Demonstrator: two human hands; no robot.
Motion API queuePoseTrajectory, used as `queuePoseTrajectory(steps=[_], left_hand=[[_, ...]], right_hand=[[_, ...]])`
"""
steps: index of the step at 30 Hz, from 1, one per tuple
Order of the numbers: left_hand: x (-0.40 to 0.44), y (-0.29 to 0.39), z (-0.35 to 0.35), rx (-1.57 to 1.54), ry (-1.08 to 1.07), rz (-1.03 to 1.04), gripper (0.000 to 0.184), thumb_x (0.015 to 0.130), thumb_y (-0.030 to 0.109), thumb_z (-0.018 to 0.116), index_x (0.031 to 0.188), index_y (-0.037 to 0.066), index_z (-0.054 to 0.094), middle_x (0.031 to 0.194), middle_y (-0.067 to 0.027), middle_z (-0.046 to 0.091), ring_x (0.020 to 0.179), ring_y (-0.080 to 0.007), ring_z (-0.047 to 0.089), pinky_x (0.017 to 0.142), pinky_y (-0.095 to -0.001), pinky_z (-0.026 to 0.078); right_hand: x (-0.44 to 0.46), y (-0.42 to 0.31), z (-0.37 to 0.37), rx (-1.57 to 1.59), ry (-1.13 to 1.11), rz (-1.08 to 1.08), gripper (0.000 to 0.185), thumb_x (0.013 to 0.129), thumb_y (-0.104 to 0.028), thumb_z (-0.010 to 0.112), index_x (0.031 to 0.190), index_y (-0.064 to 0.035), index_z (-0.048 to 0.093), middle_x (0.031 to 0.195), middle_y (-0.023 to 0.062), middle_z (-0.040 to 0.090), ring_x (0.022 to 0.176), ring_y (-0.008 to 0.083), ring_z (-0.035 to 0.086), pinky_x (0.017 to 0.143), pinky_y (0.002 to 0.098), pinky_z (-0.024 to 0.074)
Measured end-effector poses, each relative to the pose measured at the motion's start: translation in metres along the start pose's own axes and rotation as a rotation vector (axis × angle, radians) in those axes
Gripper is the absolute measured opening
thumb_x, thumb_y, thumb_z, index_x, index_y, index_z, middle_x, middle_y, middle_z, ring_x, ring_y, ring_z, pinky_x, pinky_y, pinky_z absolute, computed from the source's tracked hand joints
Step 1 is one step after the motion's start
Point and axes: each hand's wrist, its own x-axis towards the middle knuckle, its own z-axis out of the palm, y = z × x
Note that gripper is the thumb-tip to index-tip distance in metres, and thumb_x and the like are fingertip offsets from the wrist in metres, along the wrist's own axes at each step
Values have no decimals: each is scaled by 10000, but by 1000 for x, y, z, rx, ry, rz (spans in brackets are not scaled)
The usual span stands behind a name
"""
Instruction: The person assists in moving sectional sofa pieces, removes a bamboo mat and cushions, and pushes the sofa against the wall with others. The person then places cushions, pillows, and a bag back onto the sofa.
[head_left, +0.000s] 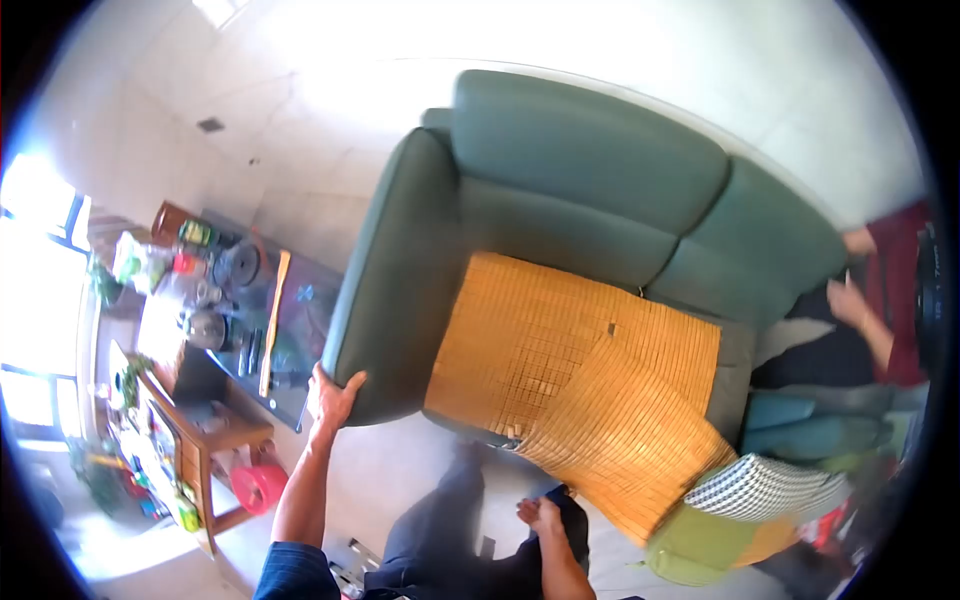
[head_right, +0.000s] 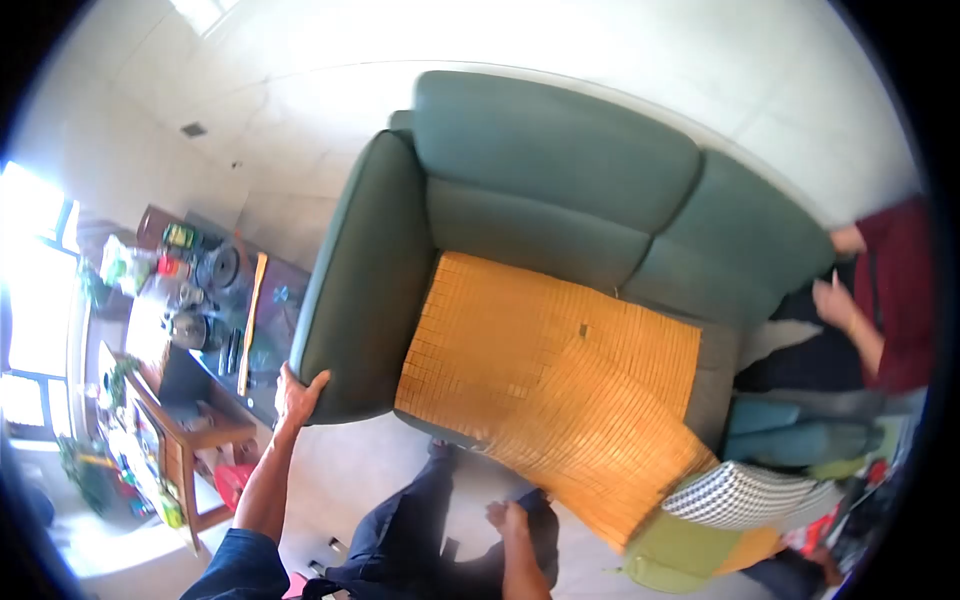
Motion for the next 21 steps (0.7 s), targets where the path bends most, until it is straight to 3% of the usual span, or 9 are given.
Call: queuePoseTrajectory(steps=[1, 3, 7, 9, 11, 15, 19, 20, 21], left_hand=[[7, -8, 1, 4, 6, 37, 964, 609, 574, 689, 1266, -21, 307, 1164, -251, 450, 1074, -387, 459, 894, -440, 387], [14, -12, -4, -24, -16, 92, 944, 605, 534, 718, 1246, -33, 321, 1168, -258, 445, 1063, -378, 473, 883, -426, 403], [17, -17, -10, -175, -12, 44, 912, 596, 492, 732, 1236, -27, 342, 1142, -239, 475, 1053, -377, 486, 884, -417, 405], [18, -19, -14, -222, 1, 40, 900, 593, 478, 738, 1231, -24, 349, 1145, -235, 479, 1052, -372, 489, 878, -418, 410], [22, -23, -16, -230, 29, 63, 894, 585, 468, 747, 1225, -20, 359, 1143, -229, 480, 1044, -370, 492, 872, -422, 414], [29, -29, -17, -253, 18, 24, 879, 575, 458, 752, 1212, -19, 379, 1111, -197, 477, 1026, -359, 488, 828, -428, 426], [39, -33, -12, -274, 37, 66, 879, 570, 457, 757, 1216, -7, 382, 1090, -187, 477, 1011, -355, 490, 813, -433, 427], [39, -34, -10, -285, 63, 77, 885, 563, 461, 761, 1218, 0, 384, 1092, -186, 479, 989, -360, 503, 814, -436, 427], [40, -36, -8, -302, 81, 64, 884, 562, 461, 762, 1217, 0, 387, 1094, -191, 483, 988, -365, 505, 817, -436, 427]], right_hand=[[-65, -5, 55, -142, 67, -81, 330, 911, -287, 422, 1127, -40, 399, 1054, 208, 552, 904, 345, 596, 756, 464, 491], [-91, -3, 88, -385, -30, -147, 361, 902, -264, 460, 1162, -39, 351, 1060, 216, 548, 944, 374, 583, 771, 458, 487], [-140, -21, 190, -544, -139, -192, 353, 850, -309, 543, 1081, -63, 438, 948, 145, 606, 843, 260, 617, 718, 396, 498], [-148, -34, 247, -605, -202, -220, 371, 863, -319, 505, 1095, -35, 447, 928, 128, 616, 812, 233, 618, 695, 349, 502], [-168, -40, 315, -643, -250, -360, 436, 884, -426, 468, 1029, -17, 508, 934, 147, 615, 815, 227, 615, 690, 353, 501], [-178, -49, 431, -829, -218, -509, 580, 860, -473, 496, 1212, -18, 422, 1043, 145, 573, 901, 221, 575, 769, 358, 479], [-155, -48, 465, -1076, -260, -646, 498, 863, -412, 524, 1173, -30, 447, 971, 108, 583, 836, 178, 568, 724, 325, 469], [-153, -41, 464, -1016, -224, -615, 438, 873, -375, 520, 1141, -32, 466, 960, 92, 589, 822, 169, 574, 685, 297, 466], [-86, -44, 420, -999, -244, -669, 345, 895, -316, 492, 1093, -33, 489, 970, 85, 590, 811, 163, 576, 653, 282, 464]])
